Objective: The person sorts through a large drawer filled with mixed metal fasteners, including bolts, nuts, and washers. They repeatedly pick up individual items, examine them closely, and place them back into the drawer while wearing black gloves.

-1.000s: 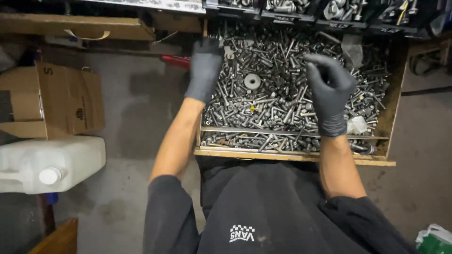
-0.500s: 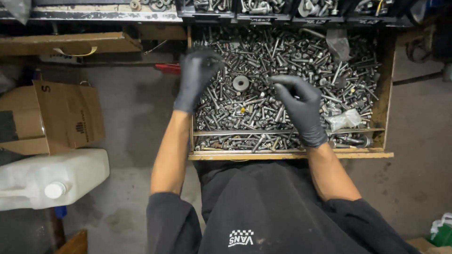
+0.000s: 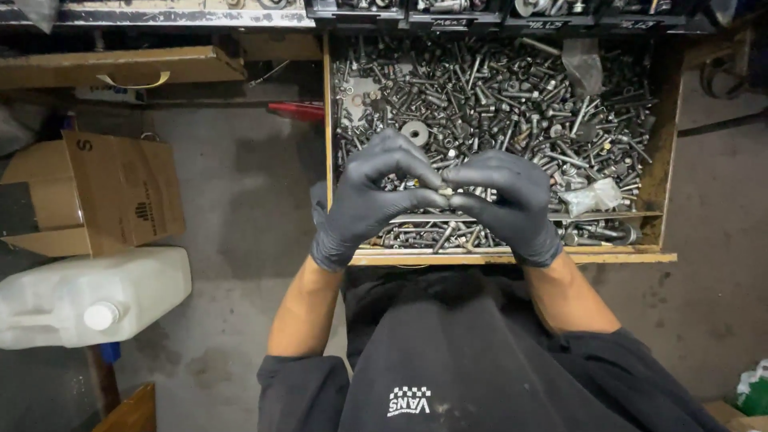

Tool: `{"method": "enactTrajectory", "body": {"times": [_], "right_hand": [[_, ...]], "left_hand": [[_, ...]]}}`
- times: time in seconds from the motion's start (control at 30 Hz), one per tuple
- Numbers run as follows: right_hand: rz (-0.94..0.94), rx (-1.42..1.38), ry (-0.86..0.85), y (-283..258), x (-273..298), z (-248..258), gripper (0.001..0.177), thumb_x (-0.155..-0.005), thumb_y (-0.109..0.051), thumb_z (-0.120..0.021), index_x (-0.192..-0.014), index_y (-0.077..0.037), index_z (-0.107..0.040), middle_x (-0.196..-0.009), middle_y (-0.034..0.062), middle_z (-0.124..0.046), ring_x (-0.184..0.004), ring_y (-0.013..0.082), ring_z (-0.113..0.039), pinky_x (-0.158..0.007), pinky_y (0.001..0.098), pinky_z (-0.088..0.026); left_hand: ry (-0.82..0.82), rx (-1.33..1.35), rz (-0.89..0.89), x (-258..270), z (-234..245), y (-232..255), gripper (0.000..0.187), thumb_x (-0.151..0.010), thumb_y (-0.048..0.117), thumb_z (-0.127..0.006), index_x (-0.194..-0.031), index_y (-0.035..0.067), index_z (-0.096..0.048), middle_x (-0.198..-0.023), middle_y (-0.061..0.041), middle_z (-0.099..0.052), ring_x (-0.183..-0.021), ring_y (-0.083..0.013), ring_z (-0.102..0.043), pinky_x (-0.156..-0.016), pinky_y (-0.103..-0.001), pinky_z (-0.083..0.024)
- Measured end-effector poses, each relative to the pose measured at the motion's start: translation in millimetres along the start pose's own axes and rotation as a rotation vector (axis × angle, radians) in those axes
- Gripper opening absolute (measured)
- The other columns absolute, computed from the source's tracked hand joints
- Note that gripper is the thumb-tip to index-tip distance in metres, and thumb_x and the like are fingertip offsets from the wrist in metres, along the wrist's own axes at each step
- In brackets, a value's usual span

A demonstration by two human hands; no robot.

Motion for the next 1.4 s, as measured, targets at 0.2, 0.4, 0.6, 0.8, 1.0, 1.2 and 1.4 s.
{"method": "enactTrajectory", "body": {"times": [0.2,0.4,0.6,0.8,1.0,1.2,1.4], "right_hand": [[0.124,-0.024,-0.043,0,0,3,0.019,-0.085,0.003,-0.081,-0.103,0.008,-0.076,-0.089,0.023,-0.075,-0.074,0.0444,-0.071,-0.061,0.0512,-0.058],[0.317,0.249,-0.191,-1,-19,23,0.008,-0.091,0.002,-0.074,-0.098,0.004,-0.074,-0.09,0.0214,-0.071,-0.074,0.0452,-0.067,-0.06,0.0515,-0.055],[0.368,0.889,0.13,35,-100,49,0.016,-0.108,0.005,-0.081,-0.112,0.006,-0.065,-0.104,0.0236,-0.069,-0.092,0.0387,-0.062,-0.079,0.0449,-0.046],[0.148,0.751,0.114,32,-67,55,0.011,-0.116,0.006,-0.064,-0.122,0.011,-0.071,-0.112,0.0251,-0.069,-0.101,0.0401,-0.062,-0.09,0.0455,-0.046],[0.035,0.721,0.049,45,-32,54,0.01,-0.112,0.008,-0.069,-0.12,0.005,-0.073,-0.115,0.021,-0.074,-0.105,0.0364,-0.066,-0.094,0.0437,-0.046],[-0.026,0.543,-0.03,76,-19,32,0.011,-0.109,0.002,-0.07,-0.12,0.002,-0.074,-0.11,0.0191,-0.077,-0.1,0.0303,-0.073,-0.088,0.0411,-0.056],[-0.261,0.58,-0.266,148,-29,-40,0.024,-0.1,-0.02,-0.074,-0.122,-0.009,-0.075,-0.114,0.0148,-0.075,-0.103,0.0326,-0.068,-0.086,0.0424,-0.051]], "left_hand": [[-0.005,0.065,-0.022,0,-8,-3,0.018,-0.078,0.018,-0.092,-0.089,0.013,-0.079,-0.084,-0.002,-0.072,-0.08,-0.0191,-0.06,-0.084,-0.032,-0.047],[0.123,0.126,0.09,16,10,3,0.03,-0.08,0.037,-0.086,-0.094,0.011,-0.078,-0.086,-0.006,-0.069,-0.082,-0.0194,-0.06,-0.087,-0.034,-0.048],[0.449,-0.148,0.235,45,61,-26,0.019,-0.103,0.023,-0.065,-0.097,0.006,-0.071,-0.094,-0.005,-0.07,-0.09,-0.0146,-0.065,-0.085,-0.028,-0.052],[0.309,-0.959,0.308,58,95,-107,0.016,-0.097,0.017,-0.071,-0.113,0.016,-0.072,-0.104,-0.004,-0.072,-0.098,-0.0253,-0.063,-0.089,-0.041,-0.047],[0.001,-1.63,0.158,25,100,-189,0.026,-0.084,0.022,-0.063,-0.107,0.022,-0.075,-0.092,-0.008,-0.067,-0.082,-0.0339,-0.059,-0.065,-0.048,-0.046],[-0.124,-1.849,0.023,7,93,-257,0.016,-0.082,0.017,-0.059,-0.088,0.017,-0.074,-0.102,-0.01,-0.067,-0.085,-0.0308,-0.056,-0.066,-0.044,-0.043],[-0.175,-1.929,-0.029,-7,103,-289,0.01,-0.072,0.021,-0.065,-0.071,0.023,-0.074,-0.077,-0.006,-0.071,-0.083,-0.0301,-0.058,-0.065,-0.043,-0.039]]}}
Point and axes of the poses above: each hand's wrist, its own x-axis away from the middle knuckle, its own z-axis out of the back of the hand, y = z × x, the point moved 2 cm from there along -x, towards the middle knuckle
